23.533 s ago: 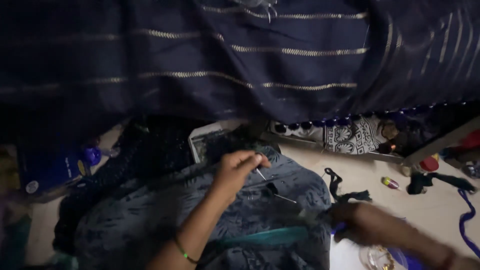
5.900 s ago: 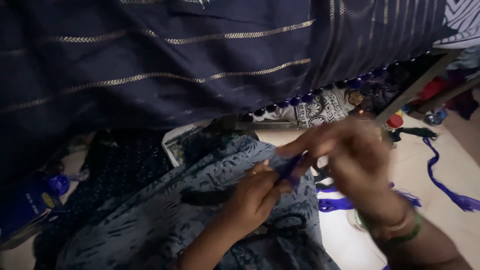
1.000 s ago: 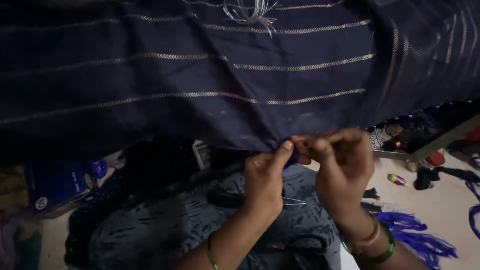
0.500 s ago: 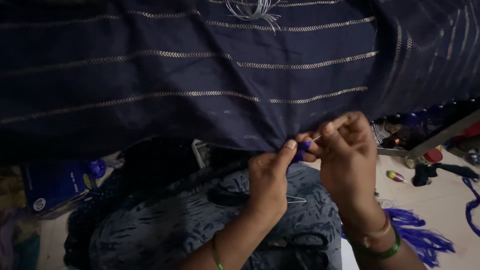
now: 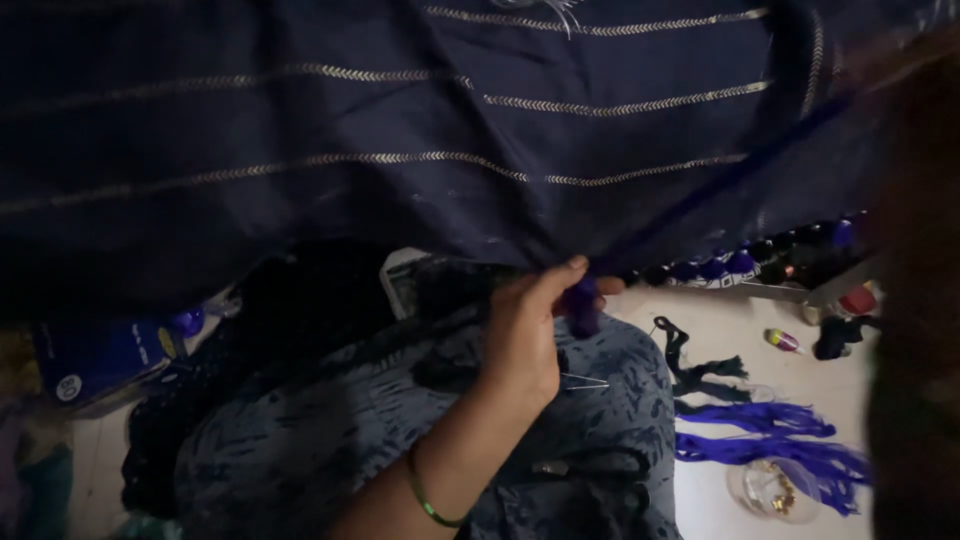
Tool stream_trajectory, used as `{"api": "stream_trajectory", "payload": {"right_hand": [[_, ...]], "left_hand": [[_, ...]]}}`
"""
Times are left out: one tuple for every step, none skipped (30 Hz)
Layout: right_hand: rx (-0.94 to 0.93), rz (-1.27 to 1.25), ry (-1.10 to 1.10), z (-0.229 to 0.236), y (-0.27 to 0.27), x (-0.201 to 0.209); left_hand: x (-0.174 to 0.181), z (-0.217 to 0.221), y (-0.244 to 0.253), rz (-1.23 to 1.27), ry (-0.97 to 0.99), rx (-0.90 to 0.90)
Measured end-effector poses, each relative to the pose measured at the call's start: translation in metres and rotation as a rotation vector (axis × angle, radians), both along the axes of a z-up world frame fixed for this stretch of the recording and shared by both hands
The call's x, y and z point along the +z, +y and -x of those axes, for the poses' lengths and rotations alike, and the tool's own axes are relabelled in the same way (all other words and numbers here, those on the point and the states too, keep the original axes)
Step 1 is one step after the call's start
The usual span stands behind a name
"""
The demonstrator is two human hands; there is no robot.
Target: The recorder is sewing decorative tassels onto the edge of a large blue fabric.
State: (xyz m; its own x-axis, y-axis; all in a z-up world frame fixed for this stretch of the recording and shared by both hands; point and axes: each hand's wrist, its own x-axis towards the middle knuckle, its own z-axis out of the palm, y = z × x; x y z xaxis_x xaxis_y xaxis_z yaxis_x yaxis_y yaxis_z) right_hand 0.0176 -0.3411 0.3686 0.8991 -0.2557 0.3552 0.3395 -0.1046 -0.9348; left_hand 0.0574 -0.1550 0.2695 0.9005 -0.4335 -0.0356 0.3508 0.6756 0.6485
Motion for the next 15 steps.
{"api": "stream_trajectory", "payload": {"right_hand": [[0.003,-0.002,0.019,0.002,-0.003,0.006],[0.003,-0.005,0.035,0.009,-0.008,0.006],[0.003,-0.009,0.051,0.016,-0.012,0.008],[-0.001,-0.008,0.069,0.024,-0.016,0.013],[-0.005,-0.008,0.088,0.036,-0.019,0.014],[-0.006,-0.008,0.102,0.047,-0.022,0.015],[-0.006,-0.008,0.117,0.057,-0.025,0.017],[-0.005,-0.012,0.132,0.07,-0.027,0.015],[-0.004,-0.015,0.146,0.083,-0.029,0.012],[-0.006,-0.019,0.163,0.098,-0.031,0.011],[-0.008,-0.023,0.179,0.113,-0.034,0.004],[-0.009,-0.024,0.195,0.128,-0.036,-0.001],[-0.01,-0.026,0.211,0.144,-0.039,-0.006],[-0.008,-0.028,0.225,0.156,-0.045,-0.021],[-0.006,-0.029,0.24,0.169,-0.051,-0.036]], "left_hand": [[0.001,-0.001,0.003,-0.006,0.035,-0.018],[0.004,0.0,0.005,-0.007,0.036,-0.017],[0.007,0.001,0.007,-0.014,0.033,-0.037],[0.009,0.003,0.007,-0.017,0.031,-0.061],[0.007,0.003,0.006,-0.014,0.035,-0.064],[0.005,0.001,0.005,-0.009,0.037,-0.062],[0.004,-0.002,0.004,-0.004,0.039,-0.061],[0.005,-0.002,0.005,-0.006,0.038,-0.059],[0.006,-0.001,0.005,0.0,0.033,-0.046],[0.007,-0.001,0.005,0.006,0.029,-0.037],[0.006,-0.001,0.005,0.004,0.03,-0.039],[0.006,-0.002,0.005,-0.02,0.023,-0.03],[0.005,-0.002,0.005,-0.043,0.015,-0.022],[0.006,-0.002,0.005,-0.043,0.014,-0.019],[0.006,-0.002,0.006,-0.057,0.012,-0.02]]}}
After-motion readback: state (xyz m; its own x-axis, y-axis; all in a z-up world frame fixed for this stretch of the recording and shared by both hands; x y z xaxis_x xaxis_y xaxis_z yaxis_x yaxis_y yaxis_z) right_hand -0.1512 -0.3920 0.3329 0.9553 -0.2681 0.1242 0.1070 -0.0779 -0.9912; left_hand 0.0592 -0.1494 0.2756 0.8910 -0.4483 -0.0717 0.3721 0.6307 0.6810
